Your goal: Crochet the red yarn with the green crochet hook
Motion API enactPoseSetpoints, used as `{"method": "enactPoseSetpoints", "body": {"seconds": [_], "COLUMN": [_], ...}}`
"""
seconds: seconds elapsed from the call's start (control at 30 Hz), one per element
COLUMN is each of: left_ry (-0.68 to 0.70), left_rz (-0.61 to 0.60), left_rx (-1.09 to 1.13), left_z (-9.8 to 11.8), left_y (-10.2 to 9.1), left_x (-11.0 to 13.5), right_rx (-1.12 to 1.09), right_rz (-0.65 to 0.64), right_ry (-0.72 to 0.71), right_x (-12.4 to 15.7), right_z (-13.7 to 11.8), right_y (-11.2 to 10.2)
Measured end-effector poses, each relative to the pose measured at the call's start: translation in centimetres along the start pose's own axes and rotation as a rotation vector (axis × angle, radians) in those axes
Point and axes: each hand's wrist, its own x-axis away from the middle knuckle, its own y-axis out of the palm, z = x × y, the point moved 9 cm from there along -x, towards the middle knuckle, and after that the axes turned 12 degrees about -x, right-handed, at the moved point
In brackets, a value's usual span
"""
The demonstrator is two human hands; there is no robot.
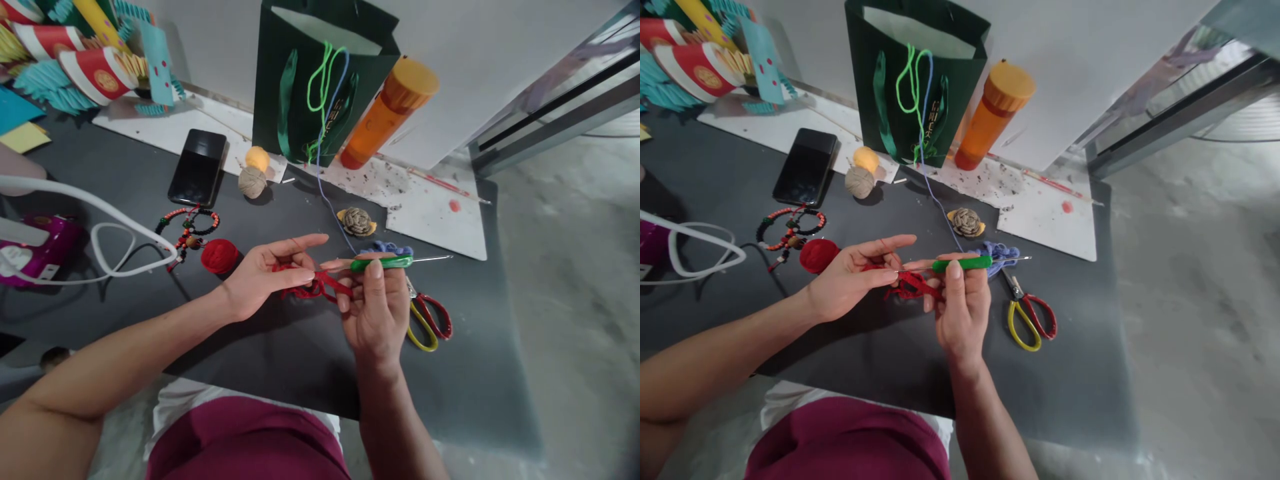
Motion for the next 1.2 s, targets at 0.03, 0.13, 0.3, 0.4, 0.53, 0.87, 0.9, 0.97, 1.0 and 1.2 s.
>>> {"method": "enactPoseSetpoints", "body": {"seconds": [0.03, 0.13, 0.3, 0.4, 0.53, 0.87, 0.9, 0.97, 1.0, 1.2], "left_ry": [0.004, 0.003, -0.009, 0.000, 0.011, 0.015, 0.015, 0.012, 0.011, 0.003], "left_rz": [0.001, 0.003, 0.028, 0.038, 0.047, 0.060, 0.062, 0.066, 0.069, 0.093], "left_rx": [-0.003, -0.004, -0.024, -0.035, -0.045, -0.087, -0.088, -0.085, -0.082, -0.083], "left_z": [0.1, 0.2, 0.1, 0.0, 0.1, 0.3, 0.3, 0.3, 0.3, 0.3], "left_y": [0.0, 0.1, -0.3, -0.5, -0.6, -0.8, -0.8, -0.8, -0.8, -1.0], "left_x": [0.0, 0.0, 0.1, 0.0, 0.0, 0.0, 0.0, 0.0, -0.1, -0.1], "right_rx": [0.020, 0.051, 0.074, 0.109, 0.146, 0.159, 0.172, 0.208, 0.228, 0.277], "right_rz": [0.007, 0.021, 0.040, 0.041, 0.011, 0.006, 0.001, -0.005, -0.008, -0.076], "right_ry": [-0.005, -0.003, 0.004, -0.027, -0.094, -0.126, -0.144, -0.172, -0.179, -0.237], "right_x": [0.0, 0.0, 0.3, 0.7, 1.1, 1.1, 1.1, 1.2, 1.2, 1.5], "right_z": [0.0, -0.1, -0.4, -1.0, -2.0, -2.3, -2.4, -2.5, -2.6, -2.7], "right_y": [-0.1, -0.4, -0.6, -0.6, 0.0, 0.4, 0.5, 0.4, 0.4, 0.7]}}
